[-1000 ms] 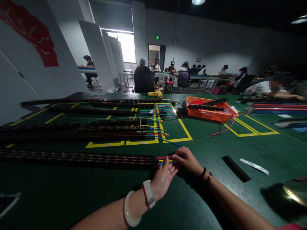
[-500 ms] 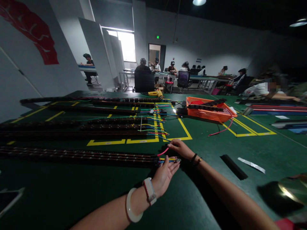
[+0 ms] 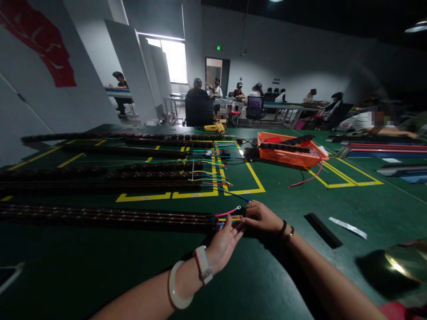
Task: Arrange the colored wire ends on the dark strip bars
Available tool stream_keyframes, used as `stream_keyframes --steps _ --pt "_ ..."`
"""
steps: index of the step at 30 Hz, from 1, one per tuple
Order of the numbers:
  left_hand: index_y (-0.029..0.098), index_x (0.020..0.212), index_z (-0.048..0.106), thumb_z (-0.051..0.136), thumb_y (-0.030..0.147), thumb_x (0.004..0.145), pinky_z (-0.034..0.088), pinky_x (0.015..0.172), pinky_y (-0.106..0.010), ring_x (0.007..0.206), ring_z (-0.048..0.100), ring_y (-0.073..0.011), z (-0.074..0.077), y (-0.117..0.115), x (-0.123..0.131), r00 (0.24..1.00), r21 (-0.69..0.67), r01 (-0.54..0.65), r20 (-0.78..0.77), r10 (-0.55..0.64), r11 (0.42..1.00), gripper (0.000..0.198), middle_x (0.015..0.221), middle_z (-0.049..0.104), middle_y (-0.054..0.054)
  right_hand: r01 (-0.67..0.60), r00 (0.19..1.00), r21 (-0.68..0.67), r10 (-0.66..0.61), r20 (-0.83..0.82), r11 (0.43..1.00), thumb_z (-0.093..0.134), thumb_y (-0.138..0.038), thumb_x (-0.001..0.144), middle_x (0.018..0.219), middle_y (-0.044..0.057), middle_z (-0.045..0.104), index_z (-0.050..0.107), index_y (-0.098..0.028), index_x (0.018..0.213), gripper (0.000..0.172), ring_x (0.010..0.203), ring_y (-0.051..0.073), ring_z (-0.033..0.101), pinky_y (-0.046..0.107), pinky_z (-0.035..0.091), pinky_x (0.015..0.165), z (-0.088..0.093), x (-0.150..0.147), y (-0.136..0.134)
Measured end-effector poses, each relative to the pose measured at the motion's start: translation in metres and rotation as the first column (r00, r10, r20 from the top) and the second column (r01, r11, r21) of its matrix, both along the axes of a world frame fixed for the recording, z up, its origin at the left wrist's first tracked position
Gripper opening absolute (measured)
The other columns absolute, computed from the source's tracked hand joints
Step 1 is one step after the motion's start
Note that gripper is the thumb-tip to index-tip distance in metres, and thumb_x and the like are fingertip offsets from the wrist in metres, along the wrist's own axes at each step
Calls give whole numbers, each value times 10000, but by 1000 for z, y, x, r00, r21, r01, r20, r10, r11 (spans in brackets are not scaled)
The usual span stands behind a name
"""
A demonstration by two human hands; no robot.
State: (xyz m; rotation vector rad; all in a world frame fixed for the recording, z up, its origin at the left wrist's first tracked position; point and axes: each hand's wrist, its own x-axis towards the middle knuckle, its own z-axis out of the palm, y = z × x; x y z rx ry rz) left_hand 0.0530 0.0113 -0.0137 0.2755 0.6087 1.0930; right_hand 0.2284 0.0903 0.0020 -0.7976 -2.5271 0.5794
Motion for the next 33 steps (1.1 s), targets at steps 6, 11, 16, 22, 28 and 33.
stream_keyframes --steps 6,11,16,22,28,33 --pt "60 990 603 388 391 921 380 1056 -387 1101 595 -237 1 0 -1 996 -45 47 -72 -50 998 401 1132 640 -205 165 982 -262 -183 -47 951 483 -514 881 656 1 565 586 -153 697 419 608 111 478 228 362 586 -7 -6 2" --pt "58 930 607 388 385 922 408 1028 -396 1041 629 -242 2 -3 0 996 -25 51 -71 -52 998 394 1020 686 -199 262 960 -234 -277 -31 936 499 -564 851 663 3 556 585 -152 695 449 588 106 450 221 324 535 -16 -11 4" --pt "56 920 622 404 414 912 410 1019 -413 997 647 -239 1 -4 -1 993 -4 89 -75 -89 996 420 1013 694 -190 280 954 -178 -294 -58 943 474 -573 861 682 8 553 594 -156 720 456 609 111 444 225 335 560 -20 -15 4" --pt "48 945 620 374 392 926 404 1018 -409 984 648 -230 -1 -2 -2 993 -4 105 -59 -105 994 424 1011 693 -190 205 975 -285 -221 -23 936 502 -580 838 607 -22 504 547 -153 645 471 564 94 414 217 303 523 -13 -7 5" --pt "50 943 633 379 408 921 407 1010 -401 976 643 -225 1 -2 -2 992 -12 105 -64 -106 994 440 1020 688 -186 218 975 -275 -219 30 936 458 -576 864 566 -17 497 535 -148 590 514 537 92 410 226 295 515 0 5 6" --pt "41 916 646 383 446 909 408 1002 -394 925 648 -217 0 -2 -2 991 -11 108 -73 -108 994 482 946 694 -183 99 995 -305 -97 19 947 529 -571 827 576 -9 526 573 -142 596 490 541 89 435 216 316 522 5 4 2"
